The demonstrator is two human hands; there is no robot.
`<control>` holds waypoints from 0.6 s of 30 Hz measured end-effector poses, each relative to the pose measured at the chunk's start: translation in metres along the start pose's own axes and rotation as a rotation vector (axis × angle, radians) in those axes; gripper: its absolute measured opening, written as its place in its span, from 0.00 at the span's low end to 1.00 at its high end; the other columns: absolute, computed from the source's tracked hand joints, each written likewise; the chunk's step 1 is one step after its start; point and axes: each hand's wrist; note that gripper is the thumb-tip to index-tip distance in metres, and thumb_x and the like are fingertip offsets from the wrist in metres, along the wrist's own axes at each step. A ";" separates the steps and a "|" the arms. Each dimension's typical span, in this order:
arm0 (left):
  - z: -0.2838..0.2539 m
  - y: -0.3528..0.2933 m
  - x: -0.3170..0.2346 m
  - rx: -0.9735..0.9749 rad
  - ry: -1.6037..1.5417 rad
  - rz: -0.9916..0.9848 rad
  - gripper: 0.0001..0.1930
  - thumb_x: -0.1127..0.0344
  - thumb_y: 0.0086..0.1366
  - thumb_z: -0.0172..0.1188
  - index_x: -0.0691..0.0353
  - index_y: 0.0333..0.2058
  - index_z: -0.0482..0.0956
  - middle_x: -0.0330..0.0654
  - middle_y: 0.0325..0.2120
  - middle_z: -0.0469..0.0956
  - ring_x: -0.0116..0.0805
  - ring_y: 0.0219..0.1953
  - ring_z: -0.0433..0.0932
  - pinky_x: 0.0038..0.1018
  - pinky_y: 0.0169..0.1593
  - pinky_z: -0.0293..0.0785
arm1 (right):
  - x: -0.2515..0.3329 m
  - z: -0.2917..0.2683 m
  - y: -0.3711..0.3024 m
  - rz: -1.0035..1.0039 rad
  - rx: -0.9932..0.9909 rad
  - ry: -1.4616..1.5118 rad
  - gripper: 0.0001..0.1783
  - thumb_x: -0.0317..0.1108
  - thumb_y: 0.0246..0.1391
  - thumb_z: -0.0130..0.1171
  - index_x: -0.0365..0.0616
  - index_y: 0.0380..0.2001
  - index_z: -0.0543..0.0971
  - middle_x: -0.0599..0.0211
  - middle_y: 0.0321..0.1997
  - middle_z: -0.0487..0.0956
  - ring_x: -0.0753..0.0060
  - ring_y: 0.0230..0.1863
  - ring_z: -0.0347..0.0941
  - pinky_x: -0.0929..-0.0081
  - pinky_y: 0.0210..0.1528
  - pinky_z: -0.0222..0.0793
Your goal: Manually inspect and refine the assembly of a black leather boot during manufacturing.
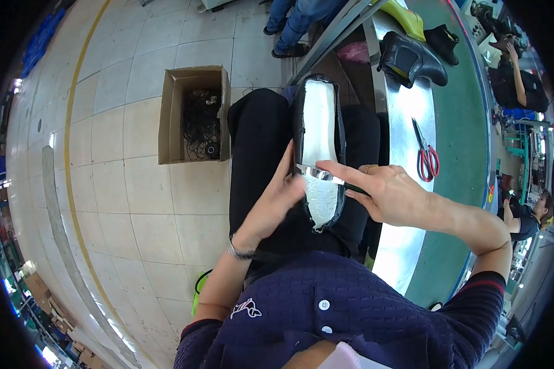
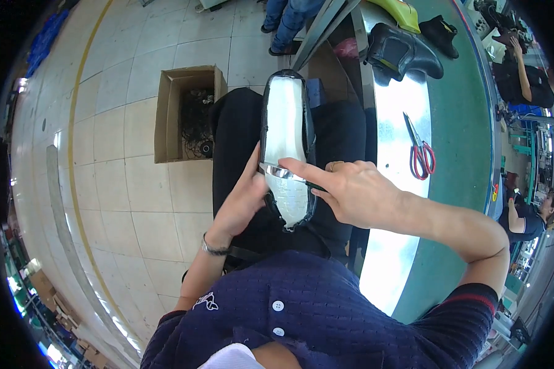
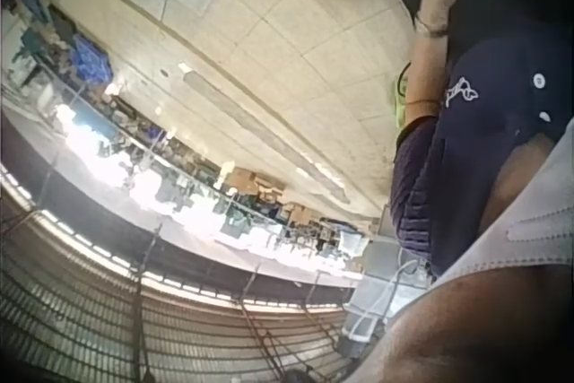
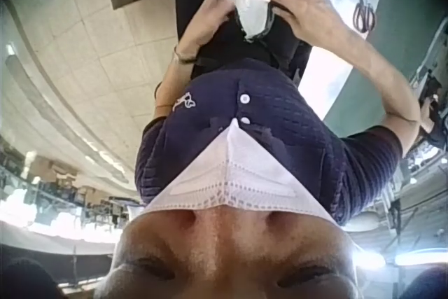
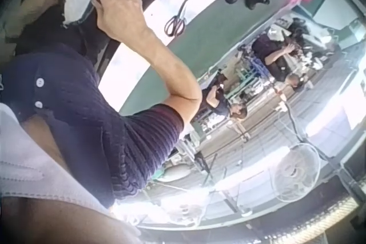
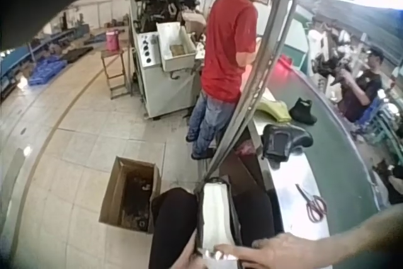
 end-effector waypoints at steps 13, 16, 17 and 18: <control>0.008 0.056 0.002 0.126 -0.441 -0.081 0.38 0.54 0.68 0.54 0.52 0.70 0.44 0.44 0.63 0.60 0.34 0.62 0.62 0.29 0.63 0.60 | -0.013 -0.027 0.002 -0.074 0.014 0.043 0.38 0.29 0.54 0.59 0.59 0.67 0.58 0.56 0.22 0.78 0.55 0.19 0.75 0.63 0.22 0.72; 0.001 0.056 0.000 0.094 -0.356 -0.057 0.39 0.54 0.67 0.55 0.53 0.70 0.45 0.45 0.63 0.60 0.34 0.61 0.63 0.28 0.62 0.60 | 0.001 -0.070 0.010 -0.132 0.117 -0.147 0.35 0.31 0.54 0.59 0.57 0.65 0.61 0.54 0.21 0.79 0.50 0.22 0.77 0.63 0.25 0.74; -0.004 0.055 0.001 0.090 -0.336 -0.091 0.39 0.53 0.67 0.55 0.54 0.70 0.45 0.45 0.63 0.60 0.34 0.62 0.63 0.29 0.62 0.60 | 0.003 -0.077 0.014 -0.269 -0.061 -0.139 0.35 0.32 0.55 0.59 0.58 0.66 0.60 0.55 0.21 0.79 0.51 0.22 0.77 0.63 0.25 0.74; -0.003 0.054 0.001 0.096 -0.318 -0.131 0.39 0.53 0.67 0.55 0.54 0.70 0.45 0.45 0.62 0.61 0.33 0.62 0.63 0.29 0.62 0.60 | 0.004 -0.083 0.017 -0.394 -0.239 -0.129 0.35 0.33 0.55 0.58 0.58 0.66 0.60 0.55 0.21 0.78 0.51 0.22 0.76 0.63 0.25 0.73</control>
Point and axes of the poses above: each hand's wrist, its own y-axis towards the middle knuckle, its own z-axis out of the palm, x = y × z
